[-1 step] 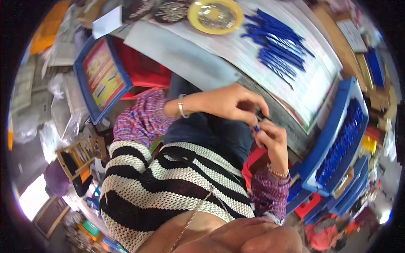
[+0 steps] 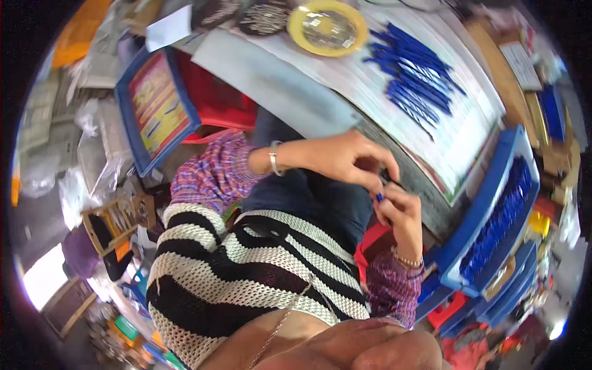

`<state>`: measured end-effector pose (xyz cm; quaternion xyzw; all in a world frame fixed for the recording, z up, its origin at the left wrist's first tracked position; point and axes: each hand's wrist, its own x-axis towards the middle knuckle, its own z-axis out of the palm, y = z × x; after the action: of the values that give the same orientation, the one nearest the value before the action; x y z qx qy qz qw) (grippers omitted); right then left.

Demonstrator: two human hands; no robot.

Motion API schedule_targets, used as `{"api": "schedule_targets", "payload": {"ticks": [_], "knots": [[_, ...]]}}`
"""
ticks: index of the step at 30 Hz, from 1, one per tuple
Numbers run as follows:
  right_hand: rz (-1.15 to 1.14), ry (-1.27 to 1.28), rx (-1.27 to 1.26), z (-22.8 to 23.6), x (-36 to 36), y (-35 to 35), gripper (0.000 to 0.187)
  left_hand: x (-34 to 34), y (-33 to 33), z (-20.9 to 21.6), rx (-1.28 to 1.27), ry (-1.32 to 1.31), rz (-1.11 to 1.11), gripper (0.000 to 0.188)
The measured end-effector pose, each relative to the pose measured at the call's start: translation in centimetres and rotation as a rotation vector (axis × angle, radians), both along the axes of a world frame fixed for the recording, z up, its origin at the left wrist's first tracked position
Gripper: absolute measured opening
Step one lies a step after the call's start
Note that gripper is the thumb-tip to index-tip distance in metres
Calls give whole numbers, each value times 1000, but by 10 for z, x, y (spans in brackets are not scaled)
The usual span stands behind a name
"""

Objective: Manually assembling components of blue ballpoint pens at a workstation.

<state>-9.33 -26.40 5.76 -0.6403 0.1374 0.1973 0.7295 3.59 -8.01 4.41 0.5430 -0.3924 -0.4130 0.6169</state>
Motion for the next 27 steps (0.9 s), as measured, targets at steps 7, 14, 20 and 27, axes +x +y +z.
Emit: {"api": "schedule_targets", "payload": {"ticks": [7, 14, 20, 27], "knots": [[-27, -4, 126, -16, -7, -2, 17, 3, 3, 5, -11, -187, 24, 26], [-39, -36, 179, -17, 1, 7, 22, 56, 70, 11, -18, -249, 333, 21], [17, 12, 152, -20, 8, 15, 21, 187, 200, 1, 439, -1058, 995, 21], [60, 44, 42, -13, 13, 33, 18, 237, 241, -51, 741, -1074, 1120, 26]]}}
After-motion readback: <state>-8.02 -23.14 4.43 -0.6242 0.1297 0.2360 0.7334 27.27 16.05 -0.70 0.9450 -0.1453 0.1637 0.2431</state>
